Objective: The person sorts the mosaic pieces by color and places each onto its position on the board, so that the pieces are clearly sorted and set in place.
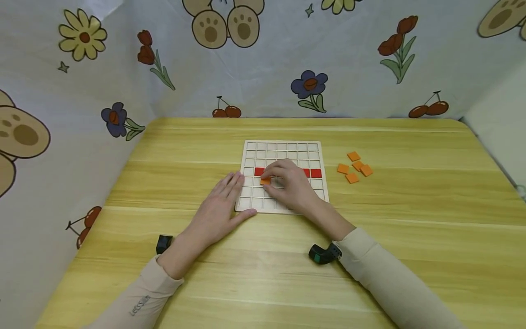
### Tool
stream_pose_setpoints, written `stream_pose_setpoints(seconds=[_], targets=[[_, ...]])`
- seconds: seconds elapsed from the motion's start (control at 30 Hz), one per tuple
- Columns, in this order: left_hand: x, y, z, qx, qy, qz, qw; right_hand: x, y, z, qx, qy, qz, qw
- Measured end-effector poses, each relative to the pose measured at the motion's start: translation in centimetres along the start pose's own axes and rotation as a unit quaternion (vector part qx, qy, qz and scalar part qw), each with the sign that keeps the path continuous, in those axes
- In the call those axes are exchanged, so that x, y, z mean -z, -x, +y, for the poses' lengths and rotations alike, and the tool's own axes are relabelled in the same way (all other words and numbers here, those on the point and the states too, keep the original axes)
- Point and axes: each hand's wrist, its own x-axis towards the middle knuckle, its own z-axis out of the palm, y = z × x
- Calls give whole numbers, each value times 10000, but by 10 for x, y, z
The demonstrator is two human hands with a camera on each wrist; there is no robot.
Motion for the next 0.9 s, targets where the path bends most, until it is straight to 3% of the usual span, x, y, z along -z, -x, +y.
stream_pose_setpoints(seconds=[0.27,0.43,0.63,0.9], targets=[[0,-1,2,-32,-26,35,10000,1,6,3,132,-42,-4,9999],[1,1,0,31,4,-21,10000,-2,5,2,515,-65,-172,9985],[2,1,0,68,-8,-89,9999,-3,4,0,1074,292,-443,9928],[1,-1,1,71,-1,-122,9999,-2,8,-2,1044,370,-394,9931]])
